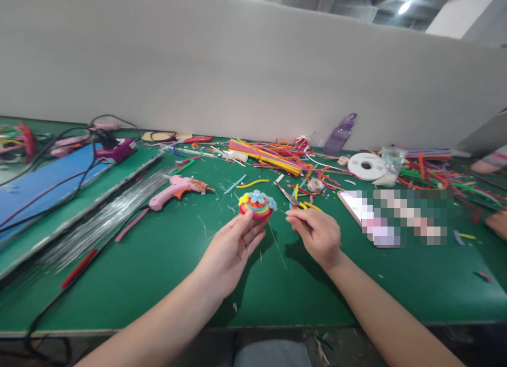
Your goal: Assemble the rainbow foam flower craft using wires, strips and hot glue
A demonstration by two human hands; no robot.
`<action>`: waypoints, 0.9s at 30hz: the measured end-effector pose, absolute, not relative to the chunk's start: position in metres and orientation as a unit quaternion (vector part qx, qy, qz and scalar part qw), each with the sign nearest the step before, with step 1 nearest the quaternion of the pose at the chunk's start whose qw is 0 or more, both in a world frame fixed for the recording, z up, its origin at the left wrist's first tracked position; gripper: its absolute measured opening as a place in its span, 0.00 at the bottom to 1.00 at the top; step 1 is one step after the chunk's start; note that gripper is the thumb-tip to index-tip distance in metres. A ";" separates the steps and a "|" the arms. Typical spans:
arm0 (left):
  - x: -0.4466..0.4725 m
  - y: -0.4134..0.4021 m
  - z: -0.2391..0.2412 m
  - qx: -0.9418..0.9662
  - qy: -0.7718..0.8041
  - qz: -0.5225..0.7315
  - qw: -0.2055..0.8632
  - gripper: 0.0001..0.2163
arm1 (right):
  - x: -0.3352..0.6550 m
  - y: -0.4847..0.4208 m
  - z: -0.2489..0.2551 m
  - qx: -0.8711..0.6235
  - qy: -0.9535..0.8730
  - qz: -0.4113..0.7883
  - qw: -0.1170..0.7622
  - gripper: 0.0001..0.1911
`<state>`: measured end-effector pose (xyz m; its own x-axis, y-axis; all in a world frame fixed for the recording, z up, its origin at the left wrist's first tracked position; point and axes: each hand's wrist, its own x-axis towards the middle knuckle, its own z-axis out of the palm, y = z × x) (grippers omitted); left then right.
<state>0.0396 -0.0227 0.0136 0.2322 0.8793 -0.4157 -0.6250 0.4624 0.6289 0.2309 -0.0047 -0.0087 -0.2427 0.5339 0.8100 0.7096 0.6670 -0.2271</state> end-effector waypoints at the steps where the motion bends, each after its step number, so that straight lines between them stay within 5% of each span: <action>1: 0.039 -0.022 0.018 0.178 0.372 0.490 0.768 0.08 | 0.232 -0.004 -0.008 -0.389 -0.780 -0.107 0.479 0.07; 11: 0.023 -0.003 0.037 0.270 0.270 0.507 0.773 0.07 | 0.208 -0.014 0.035 -0.371 -0.751 -0.060 0.543 0.09; 19: 0.028 0.016 0.028 0.273 0.193 0.556 0.761 0.08 | 0.181 -0.015 0.060 -0.407 -0.588 0.199 0.671 0.04; 27: 0.027 0.020 0.021 0.303 0.186 0.589 0.726 0.08 | 0.174 -0.004 0.033 -0.435 -0.506 0.451 0.593 0.06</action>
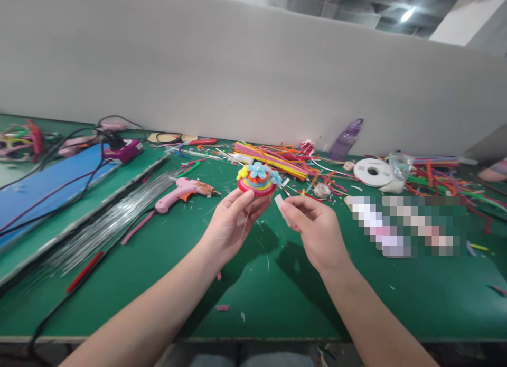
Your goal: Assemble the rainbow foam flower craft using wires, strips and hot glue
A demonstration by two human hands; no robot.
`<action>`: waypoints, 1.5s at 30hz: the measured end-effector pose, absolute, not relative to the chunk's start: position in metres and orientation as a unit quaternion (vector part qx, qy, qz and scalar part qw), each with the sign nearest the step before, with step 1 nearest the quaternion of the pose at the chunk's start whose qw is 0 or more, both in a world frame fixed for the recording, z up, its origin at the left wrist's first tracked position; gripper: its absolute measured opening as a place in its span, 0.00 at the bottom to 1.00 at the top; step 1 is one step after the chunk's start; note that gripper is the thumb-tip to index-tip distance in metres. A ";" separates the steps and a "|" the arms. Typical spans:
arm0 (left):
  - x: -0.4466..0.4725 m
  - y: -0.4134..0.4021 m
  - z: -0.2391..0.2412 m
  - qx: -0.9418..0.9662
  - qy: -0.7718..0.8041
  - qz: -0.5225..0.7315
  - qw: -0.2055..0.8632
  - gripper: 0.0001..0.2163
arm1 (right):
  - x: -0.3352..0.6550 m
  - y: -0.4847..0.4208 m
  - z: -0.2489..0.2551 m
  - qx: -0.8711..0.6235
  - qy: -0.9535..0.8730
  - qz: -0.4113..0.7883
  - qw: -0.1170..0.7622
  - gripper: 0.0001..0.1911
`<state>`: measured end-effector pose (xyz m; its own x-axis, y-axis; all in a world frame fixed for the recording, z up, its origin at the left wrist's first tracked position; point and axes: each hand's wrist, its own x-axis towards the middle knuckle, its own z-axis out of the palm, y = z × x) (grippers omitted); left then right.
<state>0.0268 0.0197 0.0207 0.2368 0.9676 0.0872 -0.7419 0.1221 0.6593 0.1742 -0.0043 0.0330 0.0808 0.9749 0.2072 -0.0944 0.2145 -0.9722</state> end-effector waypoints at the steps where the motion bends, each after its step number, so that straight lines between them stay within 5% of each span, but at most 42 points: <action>1: 0.027 0.020 0.021 0.307 0.189 0.591 0.722 0.08 | 0.175 -0.003 0.031 -0.434 -0.501 0.468 0.585 0.07; 25: 0.030 0.015 0.010 0.309 0.215 0.589 0.715 0.08 | 0.175 0.006 0.018 -0.386 -0.406 0.624 0.544 0.10; 45: 0.032 0.015 0.004 0.298 0.237 0.574 0.725 0.08 | 0.173 0.010 0.009 -0.413 -0.403 0.588 0.567 0.11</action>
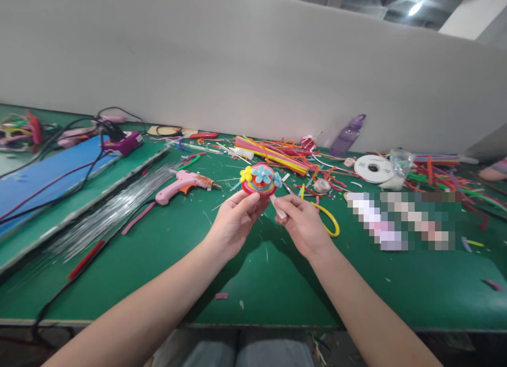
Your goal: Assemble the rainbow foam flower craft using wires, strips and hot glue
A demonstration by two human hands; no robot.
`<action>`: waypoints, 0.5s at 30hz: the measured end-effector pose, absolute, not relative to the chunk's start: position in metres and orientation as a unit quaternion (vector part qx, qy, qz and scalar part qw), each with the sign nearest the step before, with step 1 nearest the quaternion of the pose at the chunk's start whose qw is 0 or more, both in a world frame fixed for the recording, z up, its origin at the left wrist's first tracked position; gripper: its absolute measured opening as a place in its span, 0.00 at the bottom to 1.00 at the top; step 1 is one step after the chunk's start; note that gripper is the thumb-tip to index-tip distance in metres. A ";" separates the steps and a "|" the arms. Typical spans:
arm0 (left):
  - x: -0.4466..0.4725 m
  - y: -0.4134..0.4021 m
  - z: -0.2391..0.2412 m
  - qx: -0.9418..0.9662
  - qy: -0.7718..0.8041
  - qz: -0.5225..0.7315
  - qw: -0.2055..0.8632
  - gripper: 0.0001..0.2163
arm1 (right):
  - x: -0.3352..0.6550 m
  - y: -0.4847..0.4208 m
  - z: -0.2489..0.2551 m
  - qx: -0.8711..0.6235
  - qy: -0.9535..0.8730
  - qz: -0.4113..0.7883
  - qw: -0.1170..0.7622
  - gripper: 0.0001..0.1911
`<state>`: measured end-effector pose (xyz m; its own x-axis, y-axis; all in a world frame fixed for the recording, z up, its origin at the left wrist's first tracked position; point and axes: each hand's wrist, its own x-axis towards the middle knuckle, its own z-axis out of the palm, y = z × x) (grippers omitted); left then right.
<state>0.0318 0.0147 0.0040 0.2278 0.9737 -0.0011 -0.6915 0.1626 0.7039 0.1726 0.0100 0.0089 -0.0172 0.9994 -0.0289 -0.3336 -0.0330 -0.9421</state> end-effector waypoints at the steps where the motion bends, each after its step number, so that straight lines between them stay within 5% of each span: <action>1: 0.032 0.015 0.004 0.297 0.239 0.575 0.724 0.08 | 0.173 0.010 0.009 -0.418 -0.411 0.575 0.571 0.11; 15: 0.032 0.014 0.005 0.292 0.239 0.580 0.722 0.07 | 0.172 0.008 0.010 -0.446 -0.437 0.536 0.568 0.13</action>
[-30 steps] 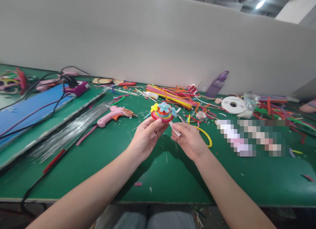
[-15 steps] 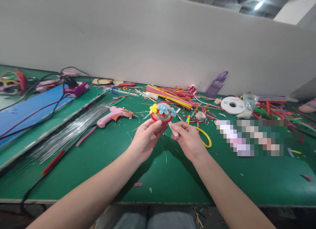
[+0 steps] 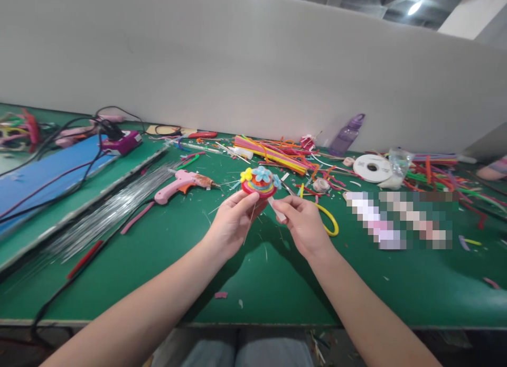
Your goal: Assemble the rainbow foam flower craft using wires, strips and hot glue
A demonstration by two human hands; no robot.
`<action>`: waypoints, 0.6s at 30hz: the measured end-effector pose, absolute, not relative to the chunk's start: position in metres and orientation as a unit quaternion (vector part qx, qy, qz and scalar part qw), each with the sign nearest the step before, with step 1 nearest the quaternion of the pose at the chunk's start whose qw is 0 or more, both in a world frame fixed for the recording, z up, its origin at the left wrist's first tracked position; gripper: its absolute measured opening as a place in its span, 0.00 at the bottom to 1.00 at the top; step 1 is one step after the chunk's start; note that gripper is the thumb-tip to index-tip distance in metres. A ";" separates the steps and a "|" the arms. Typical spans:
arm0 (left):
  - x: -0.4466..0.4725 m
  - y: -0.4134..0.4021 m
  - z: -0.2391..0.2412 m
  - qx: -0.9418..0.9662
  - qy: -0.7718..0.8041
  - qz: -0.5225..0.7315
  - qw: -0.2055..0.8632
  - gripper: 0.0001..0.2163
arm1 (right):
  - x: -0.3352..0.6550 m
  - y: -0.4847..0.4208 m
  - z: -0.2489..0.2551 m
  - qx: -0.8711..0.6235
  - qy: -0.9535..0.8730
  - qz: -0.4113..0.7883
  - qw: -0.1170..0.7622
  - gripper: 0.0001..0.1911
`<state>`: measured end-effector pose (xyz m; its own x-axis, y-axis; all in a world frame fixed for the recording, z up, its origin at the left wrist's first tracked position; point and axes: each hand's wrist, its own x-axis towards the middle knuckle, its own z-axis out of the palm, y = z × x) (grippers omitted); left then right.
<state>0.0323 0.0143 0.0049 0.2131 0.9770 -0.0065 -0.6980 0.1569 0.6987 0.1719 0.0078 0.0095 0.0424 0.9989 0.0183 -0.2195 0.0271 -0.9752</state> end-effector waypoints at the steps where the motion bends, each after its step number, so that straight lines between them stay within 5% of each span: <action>1: 0.032 0.014 0.005 0.294 0.237 0.580 0.722 0.06 | 0.172 0.008 0.010 -0.445 -0.433 0.539 0.568 0.13; 18: 0.033 0.014 0.004 0.290 0.237 0.579 0.724 0.07 | 0.171 0.010 0.010 -0.409 -0.380 0.590 0.583 0.13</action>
